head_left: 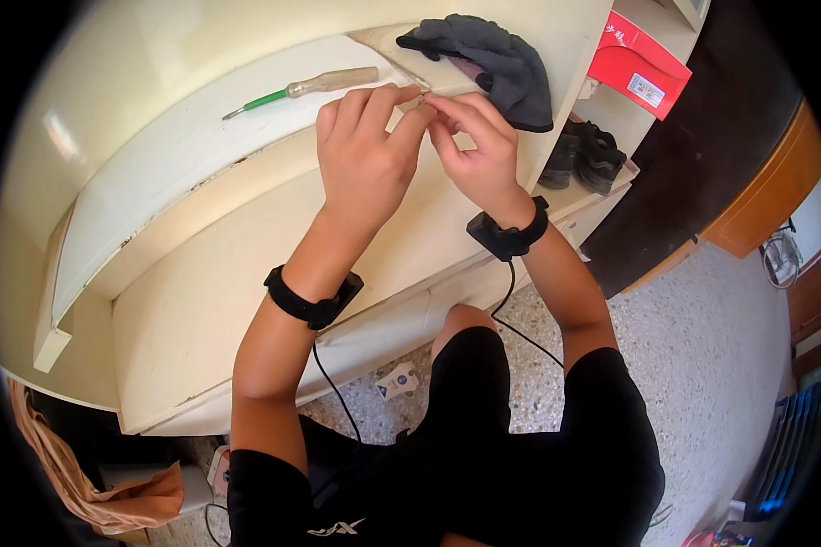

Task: The person applies small white adhesive strips to the edge of a white shelf using their hands while sitting on the floor.

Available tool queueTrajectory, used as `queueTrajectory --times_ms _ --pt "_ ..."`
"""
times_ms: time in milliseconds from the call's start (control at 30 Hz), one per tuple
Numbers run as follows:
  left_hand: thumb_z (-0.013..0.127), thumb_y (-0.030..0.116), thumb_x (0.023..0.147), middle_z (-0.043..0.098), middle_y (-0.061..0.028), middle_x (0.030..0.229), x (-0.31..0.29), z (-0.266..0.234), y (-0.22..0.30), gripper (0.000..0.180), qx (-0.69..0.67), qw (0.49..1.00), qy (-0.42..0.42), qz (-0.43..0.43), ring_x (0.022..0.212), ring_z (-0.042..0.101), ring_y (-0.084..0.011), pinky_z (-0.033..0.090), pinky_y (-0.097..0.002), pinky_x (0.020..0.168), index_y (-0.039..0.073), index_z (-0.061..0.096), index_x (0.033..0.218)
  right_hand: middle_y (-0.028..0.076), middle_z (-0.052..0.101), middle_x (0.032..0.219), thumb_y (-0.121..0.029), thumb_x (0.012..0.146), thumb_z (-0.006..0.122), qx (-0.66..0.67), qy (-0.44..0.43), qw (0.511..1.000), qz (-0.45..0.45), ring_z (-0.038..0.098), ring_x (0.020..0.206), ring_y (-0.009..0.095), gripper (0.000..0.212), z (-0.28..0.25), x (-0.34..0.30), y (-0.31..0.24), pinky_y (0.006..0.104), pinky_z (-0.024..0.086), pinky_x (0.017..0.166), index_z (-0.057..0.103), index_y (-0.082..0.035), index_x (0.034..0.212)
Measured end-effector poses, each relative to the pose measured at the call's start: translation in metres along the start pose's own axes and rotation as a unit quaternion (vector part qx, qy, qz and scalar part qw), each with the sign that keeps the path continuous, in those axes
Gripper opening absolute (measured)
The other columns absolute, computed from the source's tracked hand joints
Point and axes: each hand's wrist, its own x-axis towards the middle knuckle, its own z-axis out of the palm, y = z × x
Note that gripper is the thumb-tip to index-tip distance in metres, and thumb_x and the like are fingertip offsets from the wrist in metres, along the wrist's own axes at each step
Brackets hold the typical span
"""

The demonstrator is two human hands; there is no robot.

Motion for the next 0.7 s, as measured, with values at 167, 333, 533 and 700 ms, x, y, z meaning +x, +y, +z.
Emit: queueTrajectory --times_ms 167,333,533,700 --pt "0.083 0.007 0.079 0.074 0.0052 0.111 0.001 -0.003 0.0 0.024 0.005 1.0 -0.011 -0.004 0.095 0.064 -0.017 0.039 -0.0344 0.078 0.018 0.077 0.099 0.009 0.071 0.096 0.015 0.083 0.076 -0.004 0.0 1.0 0.006 0.07 0.081 0.016 0.036 -0.002 0.004 0.0 0.0268 0.058 0.069 0.077 0.0 0.115" --pt "0.083 0.007 0.08 0.074 0.0043 0.111 0.002 -0.006 0.001 0.022 -0.003 1.0 -0.015 -0.006 0.098 0.065 -0.0176 0.04 -0.0349 0.079 0.018 0.077 0.099 0.009 0.07 0.096 0.015 0.085 0.075 -0.022 -0.004 0.999 -0.025 0.07 0.081 0.017 0.028 -0.003 0.007 0.004 0.0273 0.06 0.067 0.078 0.002 0.11" --pt "0.086 0.012 0.08 0.074 0.0026 0.108 0.005 -0.007 0.003 0.024 -0.034 0.999 -0.01 -0.021 0.096 0.067 -0.0189 0.041 -0.0355 0.078 0.016 0.075 0.102 0.01 0.067 0.097 0.013 0.086 0.074 -0.017 0.002 0.999 -0.029 0.069 0.078 0.022 0.021 0.0 0.005 0.008 0.0295 0.057 0.064 0.072 0.002 0.104" --pt "0.085 0.012 0.079 0.072 0.0011 0.098 0.007 -0.008 0.002 0.032 -0.046 0.998 -0.026 -0.045 0.087 0.065 -0.0201 0.039 -0.0358 0.074 0.013 0.071 0.108 0.011 0.066 0.099 0.013 0.088 0.073 -0.022 -0.002 0.999 -0.034 0.069 0.077 0.022 0.02 0.0 0.004 0.007 0.0299 0.058 0.064 0.071 0.002 0.104"
